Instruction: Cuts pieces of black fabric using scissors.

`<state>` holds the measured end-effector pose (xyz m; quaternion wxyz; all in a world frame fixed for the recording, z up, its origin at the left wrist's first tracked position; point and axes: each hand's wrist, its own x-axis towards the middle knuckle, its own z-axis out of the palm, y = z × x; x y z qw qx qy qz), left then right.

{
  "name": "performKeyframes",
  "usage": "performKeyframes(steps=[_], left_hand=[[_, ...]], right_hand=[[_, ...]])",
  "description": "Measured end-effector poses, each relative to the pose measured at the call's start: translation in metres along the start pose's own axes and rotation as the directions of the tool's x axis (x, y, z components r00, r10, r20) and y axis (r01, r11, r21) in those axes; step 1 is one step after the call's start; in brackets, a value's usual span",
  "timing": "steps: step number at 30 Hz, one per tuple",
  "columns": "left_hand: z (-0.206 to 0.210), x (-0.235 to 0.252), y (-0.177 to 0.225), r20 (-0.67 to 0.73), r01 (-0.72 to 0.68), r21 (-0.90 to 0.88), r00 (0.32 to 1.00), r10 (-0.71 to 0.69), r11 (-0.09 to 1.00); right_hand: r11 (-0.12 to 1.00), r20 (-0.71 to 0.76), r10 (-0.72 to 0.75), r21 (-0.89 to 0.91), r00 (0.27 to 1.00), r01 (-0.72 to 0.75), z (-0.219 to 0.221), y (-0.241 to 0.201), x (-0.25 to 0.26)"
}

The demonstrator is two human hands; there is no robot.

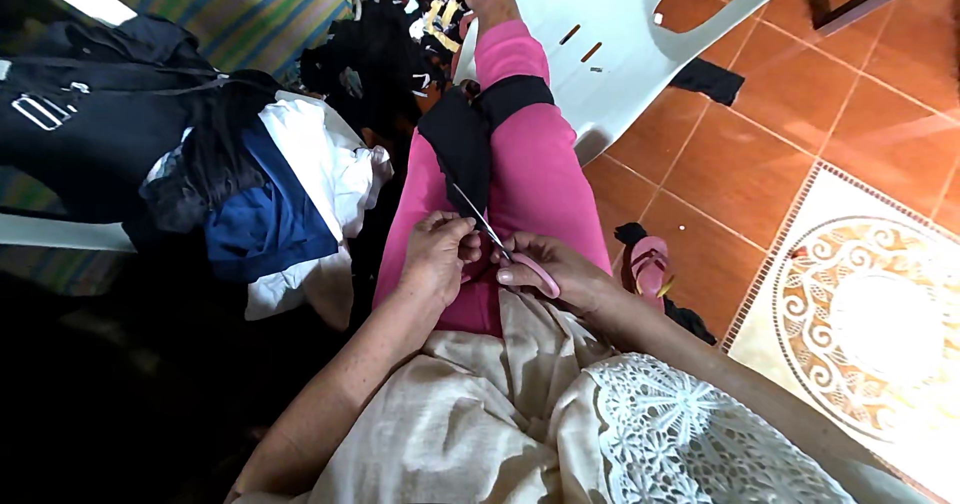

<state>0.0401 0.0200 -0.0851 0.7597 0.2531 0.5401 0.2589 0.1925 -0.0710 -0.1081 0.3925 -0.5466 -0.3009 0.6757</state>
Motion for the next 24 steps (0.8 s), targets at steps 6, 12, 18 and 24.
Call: performKeyframes(steps=[6,12,18,24], left_hand=[[-0.001,0.001,0.001,-0.018,0.026,-0.019,0.999,-0.026,0.999],[-0.003,0.001,0.001,-0.020,0.024,-0.013,0.999,-0.025,1.000],[-0.002,0.000,-0.001,0.034,0.001,0.011,0.999,-0.001,1.000],[-0.002,0.000,-0.001,0.054,-0.007,0.054,0.999,0.004,0.999]], right_hand=[[0.991,-0.019,-0.091,-0.100,0.996,0.089,0.000,0.006,0.003],[0.973,-0.022,-0.139,-0.189,0.990,0.133,-0.002,0.009,0.002],[0.989,-0.015,-0.079,-0.128,0.997,0.077,0.002,0.005,0.002],[1.000,-0.013,-0.027,0.001,1.000,0.027,0.009,-0.001,0.000]])
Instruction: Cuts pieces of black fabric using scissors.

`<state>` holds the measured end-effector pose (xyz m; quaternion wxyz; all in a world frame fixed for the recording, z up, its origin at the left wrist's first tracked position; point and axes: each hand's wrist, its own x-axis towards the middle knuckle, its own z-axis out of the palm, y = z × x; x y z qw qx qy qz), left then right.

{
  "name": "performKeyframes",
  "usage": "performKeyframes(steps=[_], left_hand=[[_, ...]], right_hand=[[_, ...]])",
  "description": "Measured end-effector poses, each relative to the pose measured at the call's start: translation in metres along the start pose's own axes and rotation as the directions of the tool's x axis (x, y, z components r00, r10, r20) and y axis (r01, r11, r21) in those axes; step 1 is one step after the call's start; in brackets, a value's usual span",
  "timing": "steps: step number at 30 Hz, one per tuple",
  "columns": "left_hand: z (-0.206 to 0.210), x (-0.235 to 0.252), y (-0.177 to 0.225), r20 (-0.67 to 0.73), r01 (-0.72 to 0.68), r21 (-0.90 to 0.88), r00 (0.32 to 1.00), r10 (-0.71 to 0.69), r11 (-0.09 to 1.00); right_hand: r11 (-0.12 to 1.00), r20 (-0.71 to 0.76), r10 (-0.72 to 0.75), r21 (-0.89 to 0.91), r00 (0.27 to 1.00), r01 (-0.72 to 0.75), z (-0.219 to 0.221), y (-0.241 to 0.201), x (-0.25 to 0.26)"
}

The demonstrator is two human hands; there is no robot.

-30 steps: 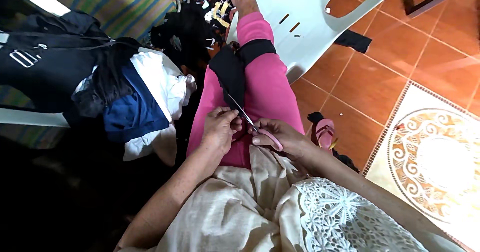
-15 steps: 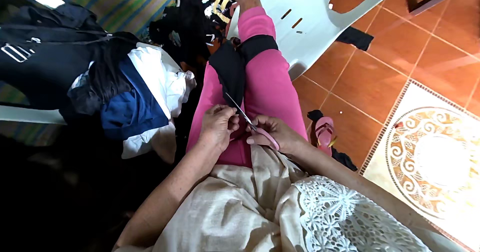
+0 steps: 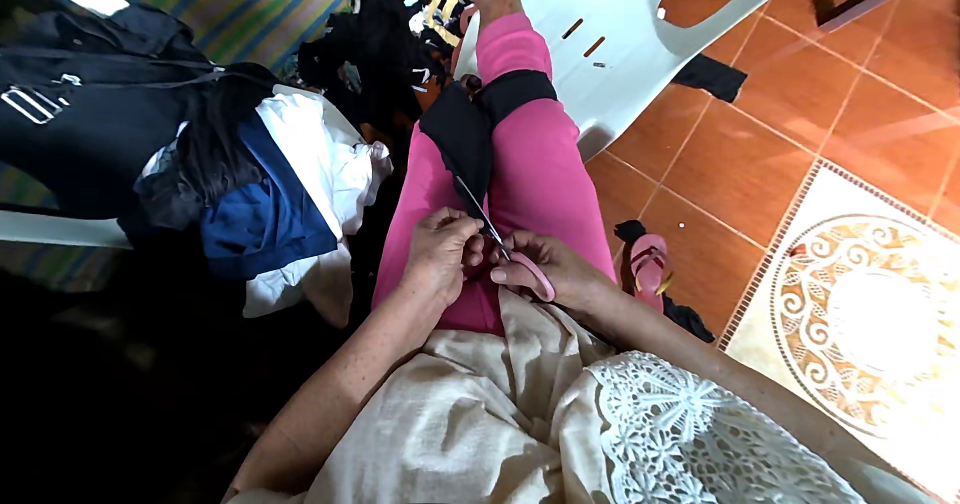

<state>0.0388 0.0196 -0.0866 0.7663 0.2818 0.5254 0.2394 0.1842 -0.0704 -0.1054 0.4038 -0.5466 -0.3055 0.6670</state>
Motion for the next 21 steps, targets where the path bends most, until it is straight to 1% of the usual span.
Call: performKeyframes(steps=[2,4,9,14,21], left_hand=[[0.0010,0.0001,0.0000,0.010,0.003,0.008,1.000,-0.003,1.000],[0.0014,0.0006,-0.0007,0.024,-0.001,0.010,1.000,0.001,1.000],[0.0003,0.0002,-0.0008,0.037,0.001,0.028,0.999,-0.002,1.000],[-0.0003,0.0010,-0.0008,0.036,0.012,0.058,0.999,-0.014,0.998],[-0.0010,-0.0014,-0.0020,0.076,0.009,0.057,0.997,-0.013,0.998]], right_hand=[[0.998,-0.020,0.037,0.058,0.999,-0.036,0.0039,-0.0055,-0.0034],[0.996,-0.038,0.056,0.076,0.998,-0.053,0.0059,-0.0085,-0.0058],[0.998,-0.033,0.012,0.055,0.999,-0.010,0.0050,-0.0047,-0.0041],[0.997,-0.033,0.006,0.075,0.999,-0.004,0.0056,-0.0036,-0.0054],[0.953,0.046,0.112,0.279,0.993,-0.120,0.0069,-0.0111,-0.0086]])
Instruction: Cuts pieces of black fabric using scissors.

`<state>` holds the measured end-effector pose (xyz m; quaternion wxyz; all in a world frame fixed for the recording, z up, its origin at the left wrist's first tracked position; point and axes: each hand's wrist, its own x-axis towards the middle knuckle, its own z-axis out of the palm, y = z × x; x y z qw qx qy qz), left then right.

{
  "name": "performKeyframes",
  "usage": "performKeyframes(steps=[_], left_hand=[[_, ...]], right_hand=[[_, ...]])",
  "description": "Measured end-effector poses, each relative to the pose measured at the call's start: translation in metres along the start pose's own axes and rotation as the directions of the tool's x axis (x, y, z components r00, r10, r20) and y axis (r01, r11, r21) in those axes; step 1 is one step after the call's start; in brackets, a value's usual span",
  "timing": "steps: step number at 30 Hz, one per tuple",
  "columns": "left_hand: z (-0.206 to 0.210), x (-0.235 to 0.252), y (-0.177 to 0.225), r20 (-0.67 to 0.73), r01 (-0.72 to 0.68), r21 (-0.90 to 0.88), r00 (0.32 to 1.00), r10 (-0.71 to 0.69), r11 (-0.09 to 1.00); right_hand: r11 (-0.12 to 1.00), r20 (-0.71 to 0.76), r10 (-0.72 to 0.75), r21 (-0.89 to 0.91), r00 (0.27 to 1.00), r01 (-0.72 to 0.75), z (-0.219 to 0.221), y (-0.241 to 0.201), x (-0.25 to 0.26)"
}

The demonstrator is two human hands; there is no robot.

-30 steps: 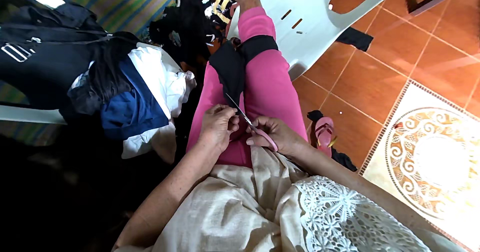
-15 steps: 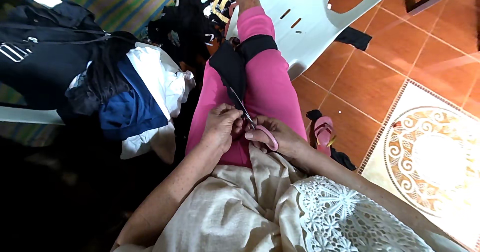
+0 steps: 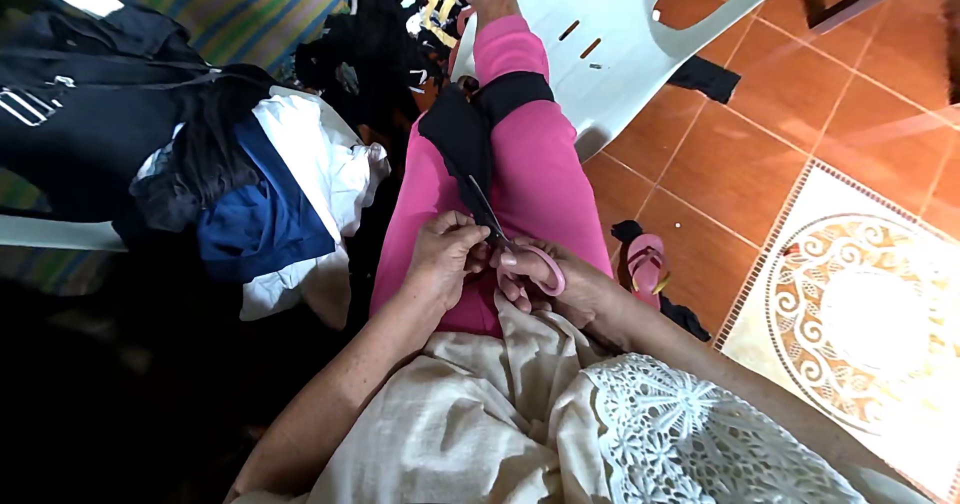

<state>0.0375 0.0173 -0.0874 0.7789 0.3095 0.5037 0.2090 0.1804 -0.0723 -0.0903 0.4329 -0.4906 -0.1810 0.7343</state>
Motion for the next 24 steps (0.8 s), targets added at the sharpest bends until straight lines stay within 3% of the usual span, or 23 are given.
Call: performKeyframes(steps=[7,15,18,24], left_hand=[[-0.002,0.001,0.001,0.017,-0.005,0.040,1.000,0.005,0.999],[-0.003,0.002,-0.001,0.027,-0.014,0.038,1.000,0.013,0.999],[-0.003,0.001,0.000,0.032,-0.015,0.043,0.999,0.014,0.999],[-0.012,0.001,0.004,0.014,-0.001,-0.023,1.000,0.002,1.000]], right_hand=[[1.000,0.017,-0.008,-0.027,1.000,0.008,0.000,-0.001,0.005],[0.997,-0.079,-0.060,-0.049,0.995,0.056,0.007,0.001,0.003],[0.997,-0.033,-0.053,-0.057,0.998,0.051,0.002,0.001,0.001],[0.976,0.148,0.129,-0.194,0.981,-0.099,-0.038,-0.011,-0.032]])
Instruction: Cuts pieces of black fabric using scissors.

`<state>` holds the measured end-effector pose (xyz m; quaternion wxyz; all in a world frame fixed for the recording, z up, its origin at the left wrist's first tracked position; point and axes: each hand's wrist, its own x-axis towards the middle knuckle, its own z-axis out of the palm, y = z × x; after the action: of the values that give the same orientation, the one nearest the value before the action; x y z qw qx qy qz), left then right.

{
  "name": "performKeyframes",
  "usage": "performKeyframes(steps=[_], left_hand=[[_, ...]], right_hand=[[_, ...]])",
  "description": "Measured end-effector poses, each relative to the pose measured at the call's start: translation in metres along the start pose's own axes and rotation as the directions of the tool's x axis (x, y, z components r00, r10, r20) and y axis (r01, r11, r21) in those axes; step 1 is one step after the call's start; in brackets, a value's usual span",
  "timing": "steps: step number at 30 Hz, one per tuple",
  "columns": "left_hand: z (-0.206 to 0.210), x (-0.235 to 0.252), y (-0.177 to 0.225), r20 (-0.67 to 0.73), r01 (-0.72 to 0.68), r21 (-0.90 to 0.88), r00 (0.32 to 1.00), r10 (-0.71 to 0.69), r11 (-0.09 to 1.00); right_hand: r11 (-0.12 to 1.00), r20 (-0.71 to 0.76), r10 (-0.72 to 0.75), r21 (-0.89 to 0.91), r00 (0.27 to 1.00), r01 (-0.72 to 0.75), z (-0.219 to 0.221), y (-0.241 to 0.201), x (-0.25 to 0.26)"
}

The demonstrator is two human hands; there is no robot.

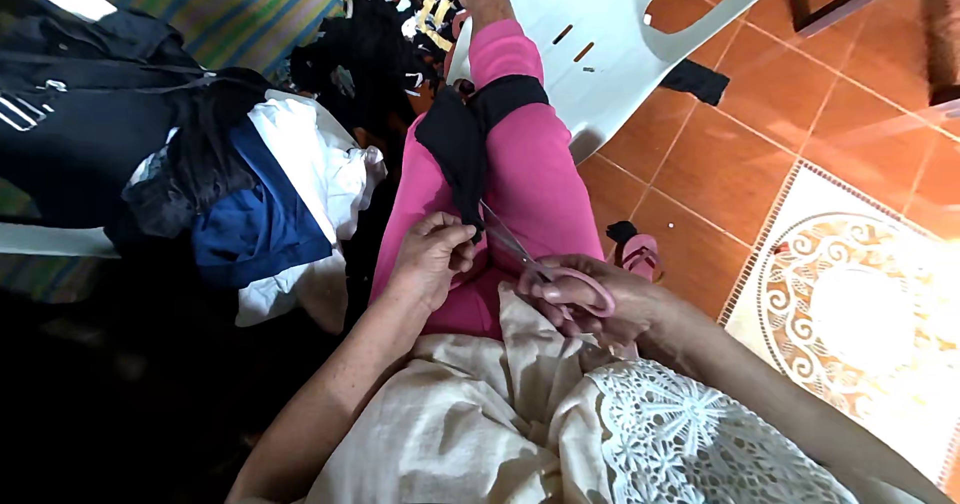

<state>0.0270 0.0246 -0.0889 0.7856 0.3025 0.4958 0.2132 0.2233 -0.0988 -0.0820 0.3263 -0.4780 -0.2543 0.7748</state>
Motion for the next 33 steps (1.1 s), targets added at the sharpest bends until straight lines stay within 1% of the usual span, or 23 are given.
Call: performKeyframes(steps=[2,4,6,8,11,12,15,17,19,23,25,28,30,33], left_hand=[[-0.001,0.000,0.000,-0.019,0.007,-0.035,1.000,-0.008,0.999],[0.000,-0.001,-0.001,-0.017,0.033,-0.042,0.999,-0.034,0.999],[0.001,-0.002,-0.003,0.000,0.063,-0.026,0.998,-0.063,0.998],[0.001,-0.001,-0.003,0.013,0.074,0.004,0.997,-0.074,0.997],[0.005,0.000,-0.006,-0.002,0.039,0.056,0.999,-0.039,0.998],[0.007,0.000,-0.007,-0.012,0.020,0.070,1.000,-0.019,0.997],[0.012,0.000,-0.010,-0.059,-0.064,0.100,0.996,0.070,0.993],[0.013,0.002,-0.013,-0.070,-0.139,0.113,0.987,0.147,0.984],[0.012,0.003,-0.015,-0.062,-0.160,0.120,0.984,0.168,0.980],[0.012,0.003,-0.014,-0.039,-0.119,0.087,0.992,0.122,0.989],[0.013,0.003,-0.012,-0.030,-0.090,0.086,0.995,0.093,0.992],[0.012,0.004,-0.008,-0.022,-0.047,0.083,0.999,0.049,0.995],[0.013,0.008,-0.006,-0.011,-0.019,0.077,1.000,0.020,0.997],[0.015,0.019,-0.002,0.002,-0.011,0.075,1.000,0.011,0.997]], right_hand=[[1.000,0.031,-0.017,-0.003,0.999,0.017,-0.014,0.005,-0.014],[0.995,0.011,-0.090,0.037,0.996,0.090,-0.018,0.009,-0.021],[0.980,-0.092,-0.194,0.028,0.977,0.197,-0.010,0.012,-0.019],[0.958,-0.220,-0.287,-0.065,0.932,0.279,0.003,0.010,-0.006],[0.923,-0.353,-0.373,-0.240,0.858,0.302,0.023,0.000,0.026],[0.916,-0.384,-0.386,-0.269,0.839,0.299,0.028,-0.004,0.037],[0.921,-0.457,-0.385,-0.250,0.802,0.299,0.038,-0.013,0.062],[0.928,-0.469,-0.372,-0.213,0.801,0.307,0.038,-0.015,0.070],[0.929,-0.462,-0.370,-0.200,0.806,0.312,0.035,-0.012,0.071],[0.925,-0.436,-0.378,-0.150,0.817,0.348,0.029,-0.008,0.069],[0.915,-0.436,-0.400,-0.141,0.806,0.377,0.029,-0.008,0.069],[0.900,-0.435,-0.434,-0.169,0.789,0.402,0.029,-0.008,0.071],[0.899,-0.429,-0.437,-0.184,0.791,0.398,0.029,-0.007,0.072],[0.892,-0.432,-0.452,-0.196,0.780,0.408,0.028,-0.006,0.074]])
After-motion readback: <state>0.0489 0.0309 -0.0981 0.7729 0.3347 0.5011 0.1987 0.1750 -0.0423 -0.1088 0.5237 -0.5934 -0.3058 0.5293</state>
